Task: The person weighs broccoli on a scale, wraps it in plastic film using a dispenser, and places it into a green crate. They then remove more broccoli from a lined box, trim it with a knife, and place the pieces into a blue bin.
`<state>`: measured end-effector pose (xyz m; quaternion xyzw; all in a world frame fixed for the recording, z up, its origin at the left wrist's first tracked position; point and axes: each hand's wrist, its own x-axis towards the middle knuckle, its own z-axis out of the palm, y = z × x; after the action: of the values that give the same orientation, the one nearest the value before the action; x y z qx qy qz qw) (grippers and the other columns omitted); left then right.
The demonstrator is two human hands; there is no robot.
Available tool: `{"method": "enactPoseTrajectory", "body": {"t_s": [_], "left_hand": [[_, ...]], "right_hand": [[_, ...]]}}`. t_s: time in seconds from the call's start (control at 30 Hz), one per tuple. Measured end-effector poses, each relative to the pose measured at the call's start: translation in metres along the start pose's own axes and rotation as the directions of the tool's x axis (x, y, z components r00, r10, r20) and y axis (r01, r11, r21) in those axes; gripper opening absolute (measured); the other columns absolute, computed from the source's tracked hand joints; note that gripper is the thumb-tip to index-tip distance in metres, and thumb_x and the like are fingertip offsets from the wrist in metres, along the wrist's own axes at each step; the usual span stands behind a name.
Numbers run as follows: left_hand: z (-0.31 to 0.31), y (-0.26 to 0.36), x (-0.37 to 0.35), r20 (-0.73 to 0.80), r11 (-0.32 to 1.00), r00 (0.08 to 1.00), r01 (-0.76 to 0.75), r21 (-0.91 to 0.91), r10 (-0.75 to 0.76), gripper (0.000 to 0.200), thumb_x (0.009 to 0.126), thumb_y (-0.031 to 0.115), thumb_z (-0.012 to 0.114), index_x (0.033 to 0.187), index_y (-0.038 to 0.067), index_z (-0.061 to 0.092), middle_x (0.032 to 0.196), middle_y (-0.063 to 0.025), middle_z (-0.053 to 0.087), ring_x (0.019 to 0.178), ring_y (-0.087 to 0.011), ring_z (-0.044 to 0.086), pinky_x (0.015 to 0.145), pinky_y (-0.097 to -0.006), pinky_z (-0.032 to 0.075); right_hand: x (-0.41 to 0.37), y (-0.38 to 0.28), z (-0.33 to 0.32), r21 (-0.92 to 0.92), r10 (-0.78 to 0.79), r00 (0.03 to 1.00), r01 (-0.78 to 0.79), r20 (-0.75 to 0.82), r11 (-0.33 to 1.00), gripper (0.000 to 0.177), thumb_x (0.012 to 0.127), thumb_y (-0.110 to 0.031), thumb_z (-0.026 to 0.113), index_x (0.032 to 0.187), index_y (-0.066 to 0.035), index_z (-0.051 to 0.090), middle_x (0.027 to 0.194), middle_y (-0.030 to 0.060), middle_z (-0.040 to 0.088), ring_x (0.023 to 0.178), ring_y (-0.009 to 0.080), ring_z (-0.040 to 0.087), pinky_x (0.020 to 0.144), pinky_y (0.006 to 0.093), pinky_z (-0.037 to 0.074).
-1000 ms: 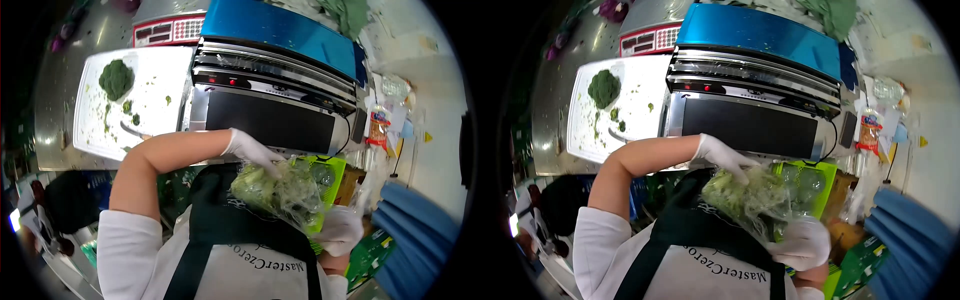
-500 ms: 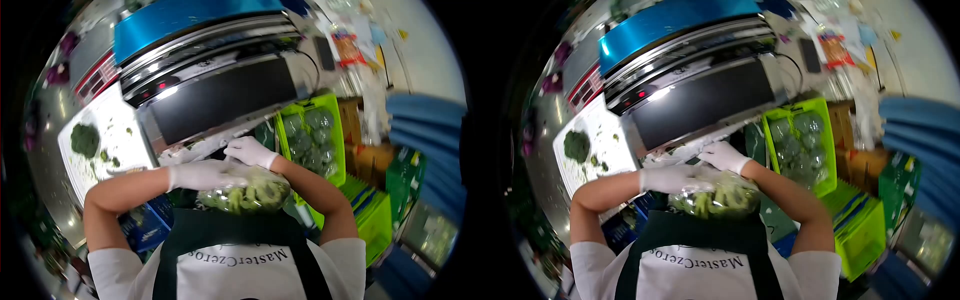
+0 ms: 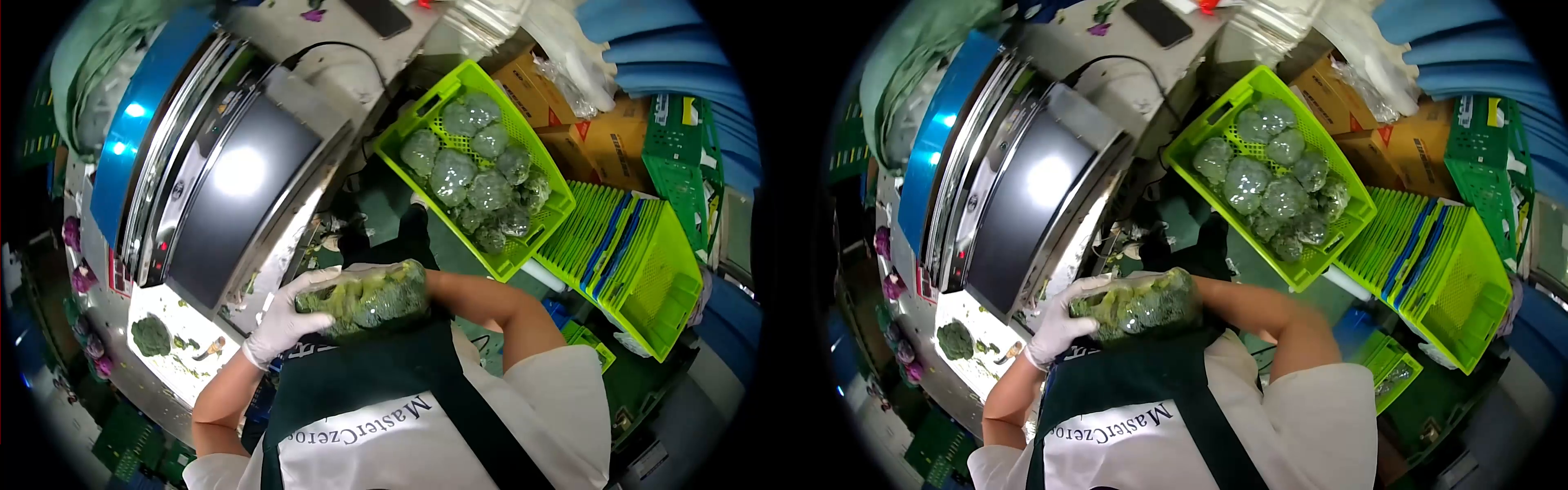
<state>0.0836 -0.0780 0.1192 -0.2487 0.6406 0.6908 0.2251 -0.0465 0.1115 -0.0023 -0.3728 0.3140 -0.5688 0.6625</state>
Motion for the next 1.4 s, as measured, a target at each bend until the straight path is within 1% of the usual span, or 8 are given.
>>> {"method": "enactPoseTrajectory", "body": {"t_s": [0.17,0.2,0.33,0.5,0.73,0.97,1.17,1.4], "left_hand": [[0.046,0.010,0.089,0.079,0.980,0.995,0.074,-0.186,-0.060,0.057,0.082,0.023,0.069,0.134,0.002,0.057,0.132,-0.0104,0.059,0.121,-0.0204,0.054,0.105,-0.0346,0.043],[0.057,0.009,0.110,0.088,0.990,0.993,0.089,-0.112,-0.079,0.075,0.081,0.053,0.069,0.132,-0.001,0.056,0.129,-0.0123,0.060,0.120,-0.0214,0.055,0.106,-0.0339,0.041],[0.096,0.002,0.213,0.154,0.981,0.973,0.184,-0.062,-0.173,0.067,0.088,0.048,0.065,0.134,0.000,0.056,0.126,-0.0130,0.062,0.117,-0.0221,0.057,0.105,-0.0348,0.042],[0.111,-0.008,0.366,0.173,0.892,0.918,0.390,-0.230,-0.357,0.036,0.094,0.032,0.064,0.114,0.001,0.065,0.105,-0.0082,0.068,0.077,-0.0119,0.066,0.069,-0.0253,0.053],[0.117,-0.051,0.531,-0.288,0.908,0.911,0.172,-0.381,-0.294,0.067,0.094,0.055,0.056,0.139,0.005,0.052,0.135,-0.0108,0.056,0.125,-0.0234,0.051,0.108,-0.0370,0.036],[0.119,-0.132,0.490,-0.304,0.971,0.953,0.069,0.230,0.004,0.074,0.094,0.050,0.059,0.145,0.000,0.041,0.151,-0.0211,0.039,0.143,-0.0308,0.033,0.118,-0.0368,0.023],[0.108,-0.134,0.488,-0.075,0.536,0.978,-0.041,0.843,0.192,0.104,0.074,0.058,0.076,0.150,0.003,0.031,0.152,-0.0208,0.034,0.140,-0.0386,0.030,0.116,-0.0440,0.028],[0.123,-0.114,0.462,-0.222,0.486,0.975,0.188,0.853,0.012,0.088,0.071,0.054,0.079,0.137,0.005,0.048,0.134,-0.0169,0.046,0.125,-0.0369,0.044,0.105,-0.0456,0.039]], "right_hand": [[-0.075,0.051,-0.059,0.898,0.392,0.918,-0.121,-0.061,0.424,0.044,0.095,-0.014,0.060,0.136,-0.003,0.051,0.131,0.0086,0.059,0.117,0.0142,0.057,0.098,0.0292,0.049],[-0.084,0.064,-0.078,0.796,0.300,0.944,-0.074,-0.138,0.600,0.038,0.099,-0.023,0.056,0.132,-0.004,0.054,0.127,0.0104,0.061,0.120,0.0166,0.056,0.099,0.0306,0.048],[-0.185,0.095,-0.138,0.813,0.278,0.770,0.496,-0.574,0.305,0.048,0.104,-0.033,0.041,0.143,-0.006,0.042,0.139,0.0134,0.054,0.122,0.0267,0.056,0.108,0.0425,0.043],[-0.239,0.051,-0.193,0.645,0.444,0.470,0.510,-0.763,0.569,0.079,0.094,-0.070,0.039,0.152,-0.016,0.030,0.151,0.0089,0.041,0.139,0.0309,0.037,0.115,0.0531,0.025],[-0.202,0.119,-0.294,0.411,0.393,0.180,0.636,-0.902,0.653,0.070,0.099,-0.048,0.051,0.148,-0.001,0.032,0.147,0.0111,0.042,0.132,0.0277,0.042,0.106,0.0473,0.040],[-0.195,0.145,-0.290,0.215,0.218,-0.211,0.037,-0.953,0.976,0.044,0.099,-0.021,0.055,0.136,0.003,0.049,0.130,0.0179,0.057,0.112,0.0227,0.059,0.088,0.0315,0.052],[-0.183,0.147,-0.332,0.211,0.184,-0.134,-0.236,-0.974,0.949,0.080,0.096,-0.053,0.051,0.145,0.008,0.033,0.149,0.0277,0.037,0.136,0.0368,0.041,0.113,0.0385,0.031],[-0.207,0.146,-0.322,0.232,0.316,0.019,-0.638,-0.949,0.734,0.092,0.091,-0.067,0.047,0.140,0.010,0.038,0.125,0.0378,0.054,0.119,0.0476,0.053,0.102,0.0445,0.040]]}}
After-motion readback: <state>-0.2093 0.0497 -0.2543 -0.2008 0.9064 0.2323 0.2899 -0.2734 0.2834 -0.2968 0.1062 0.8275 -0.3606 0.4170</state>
